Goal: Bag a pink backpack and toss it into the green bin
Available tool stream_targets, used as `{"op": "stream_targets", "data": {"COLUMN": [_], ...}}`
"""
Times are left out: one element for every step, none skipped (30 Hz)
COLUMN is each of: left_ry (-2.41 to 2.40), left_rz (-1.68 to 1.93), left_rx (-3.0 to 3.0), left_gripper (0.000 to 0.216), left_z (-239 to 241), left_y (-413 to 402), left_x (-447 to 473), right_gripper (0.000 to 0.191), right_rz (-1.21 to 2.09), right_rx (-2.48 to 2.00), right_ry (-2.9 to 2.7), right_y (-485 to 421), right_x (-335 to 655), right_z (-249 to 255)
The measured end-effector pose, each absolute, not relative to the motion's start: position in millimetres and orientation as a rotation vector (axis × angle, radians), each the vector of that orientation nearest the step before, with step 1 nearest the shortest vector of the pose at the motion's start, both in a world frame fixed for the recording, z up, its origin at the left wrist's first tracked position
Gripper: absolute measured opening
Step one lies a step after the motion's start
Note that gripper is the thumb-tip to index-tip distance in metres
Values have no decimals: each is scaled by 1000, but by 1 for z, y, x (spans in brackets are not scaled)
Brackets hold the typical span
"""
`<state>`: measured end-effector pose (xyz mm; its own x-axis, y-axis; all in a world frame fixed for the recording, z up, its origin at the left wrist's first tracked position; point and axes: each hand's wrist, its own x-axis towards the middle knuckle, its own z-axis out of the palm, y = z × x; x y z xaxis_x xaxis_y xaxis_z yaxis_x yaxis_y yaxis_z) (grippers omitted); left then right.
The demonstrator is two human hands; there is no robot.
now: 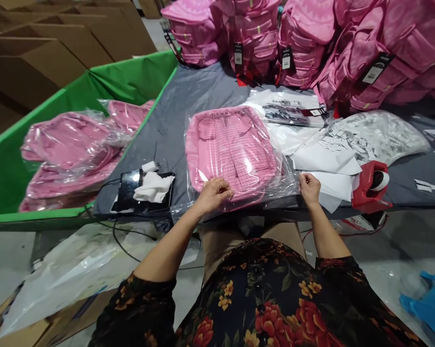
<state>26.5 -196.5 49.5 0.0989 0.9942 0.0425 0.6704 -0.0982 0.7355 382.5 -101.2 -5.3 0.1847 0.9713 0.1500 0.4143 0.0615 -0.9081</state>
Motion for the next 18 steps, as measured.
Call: {"op": "stream_targets", "data": {"left_ry": [1627, 1624, 1620, 1612, 1602, 1593, 1585, 1581, 1580, 1580, 1582, 1584, 1585, 1585, 1586, 1588, 1591, 1595], "left_rz": [761, 762, 769, 779, 792, 808, 822, 833, 842, 846, 850, 854, 858, 863, 867, 871, 876, 878], "left_rx": [1839, 1849, 1857, 1866, 1874, 1883, 1891, 1898, 1904, 1910, 1915, 1921, 1927, 1932, 1936, 1938, 1938, 1936], "left_gripper": [24, 24, 25, 26, 27, 28, 29, 30, 31, 32, 33, 34, 34, 34, 34, 34, 34, 33], "left_z": [50, 50, 50, 50, 50, 50, 49, 48, 47, 45, 44, 43, 41, 40, 40, 39, 39, 39], "left_y": [-198, -199, -201, -202, -203, -204, -205, -206, -206, -206, -206, -206, -206, -206, -206, -206, -206, -205], "left_x": [27, 27, 28, 27, 27, 26, 25, 24, 23, 23, 22, 22, 22, 22, 23, 23, 23, 23], "right_gripper": [44, 41, 38, 36, 35, 34, 34, 34, 35, 36, 37, 40, 42, 45, 47, 47, 46, 44], "right_rz": [677, 602, 510, 405, 288, 168, 49, -58, -144, -195, -200, -147, -38, 101, 237, 337, 384, 380], "right_rx": [-1513, -1517, -1532, -1563, -1608, -1664, -1728, -1796, -1867, -1940, -2010, -2067, -2101, -2108, -2093, -2068, -2042, -2013], "right_ry": [-1412, -1439, -1463, -1480, -1487, -1482, -1464, -1433, -1391, -1342, -1292, -1240, -1180, -1110, -1035, -959, -900, -891], "right_y": [-105, -110, -114, -119, -124, -129, -133, -138, -141, -144, -145, -146, -145, -144, -143, -141, -140, -139], "right_x": [392, 404, 421, 442, 465, 490, 517, 543, 567, 588, 606, 619, 628, 632, 634, 634, 632, 630], "right_z": [0, 6, 13, 20, 28, 35, 42, 48, 52, 55, 56, 55, 53, 50, 46, 41, 37, 34]}}
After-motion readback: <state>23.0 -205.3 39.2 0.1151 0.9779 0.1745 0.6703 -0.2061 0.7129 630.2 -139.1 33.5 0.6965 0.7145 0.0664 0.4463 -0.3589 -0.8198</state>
